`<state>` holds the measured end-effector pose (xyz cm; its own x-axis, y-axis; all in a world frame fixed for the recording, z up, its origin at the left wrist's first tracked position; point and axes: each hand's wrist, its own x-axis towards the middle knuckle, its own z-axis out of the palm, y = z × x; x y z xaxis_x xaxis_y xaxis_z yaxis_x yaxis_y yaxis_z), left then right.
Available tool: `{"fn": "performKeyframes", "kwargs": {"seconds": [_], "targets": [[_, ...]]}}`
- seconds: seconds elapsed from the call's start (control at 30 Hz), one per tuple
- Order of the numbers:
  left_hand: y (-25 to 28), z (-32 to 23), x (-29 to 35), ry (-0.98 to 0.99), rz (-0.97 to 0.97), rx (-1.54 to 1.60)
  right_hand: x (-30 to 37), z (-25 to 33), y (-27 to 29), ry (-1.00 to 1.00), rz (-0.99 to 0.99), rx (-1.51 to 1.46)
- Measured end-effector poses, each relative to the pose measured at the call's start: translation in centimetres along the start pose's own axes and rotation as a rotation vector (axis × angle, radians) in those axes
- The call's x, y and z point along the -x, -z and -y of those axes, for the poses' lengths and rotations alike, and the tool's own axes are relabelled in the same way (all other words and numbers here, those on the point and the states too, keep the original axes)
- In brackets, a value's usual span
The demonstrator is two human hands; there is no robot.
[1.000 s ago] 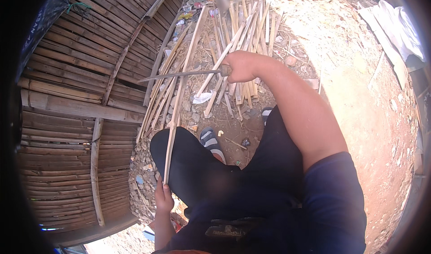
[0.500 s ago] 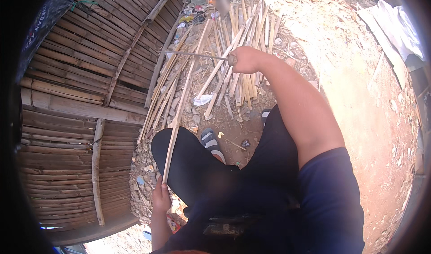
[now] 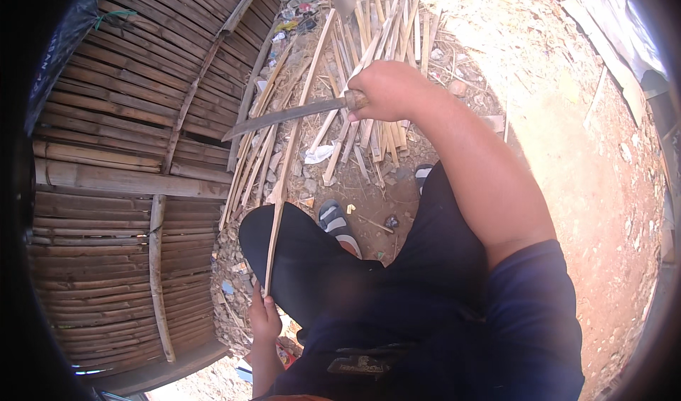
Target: The person shaves a thin bamboo strip using a machete while sitting down, holding the strip with one hand and drawing the blade along its length.
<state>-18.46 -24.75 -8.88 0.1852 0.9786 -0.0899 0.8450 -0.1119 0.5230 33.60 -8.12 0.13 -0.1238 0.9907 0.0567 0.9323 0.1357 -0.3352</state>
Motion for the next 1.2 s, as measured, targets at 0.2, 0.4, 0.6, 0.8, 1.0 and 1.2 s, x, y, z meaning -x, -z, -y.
{"fn": "performKeyframes", "kwargs": {"seconds": [0.2,0.4,0.6,0.8,1.0,1.2], "targets": [[-0.5,-0.2,0.2,0.007,-0.048,-0.02,0.4,0.4,-0.5,0.009,0.025,0.009],[-1.9,0.3,0.7,-0.032,-0.147,-0.086,1.8,5.4,-0.8,0.235,0.194,0.015],[-2.0,0.6,0.3,0.001,-0.154,-0.214,-0.3,0.0,-0.4,-0.016,0.098,-0.054],[-1.2,0.4,0.2,0.004,-0.075,-0.147,1.1,3.8,-2.8,0.198,0.191,-0.024],[-0.5,0.3,-0.1,-0.012,-0.007,0.032,0.7,4.2,-1.6,0.234,0.17,-0.032],[-0.4,0.9,-0.2,-0.027,-0.018,0.009,-1.4,-1.1,-0.9,-0.017,0.003,-0.167]]}}
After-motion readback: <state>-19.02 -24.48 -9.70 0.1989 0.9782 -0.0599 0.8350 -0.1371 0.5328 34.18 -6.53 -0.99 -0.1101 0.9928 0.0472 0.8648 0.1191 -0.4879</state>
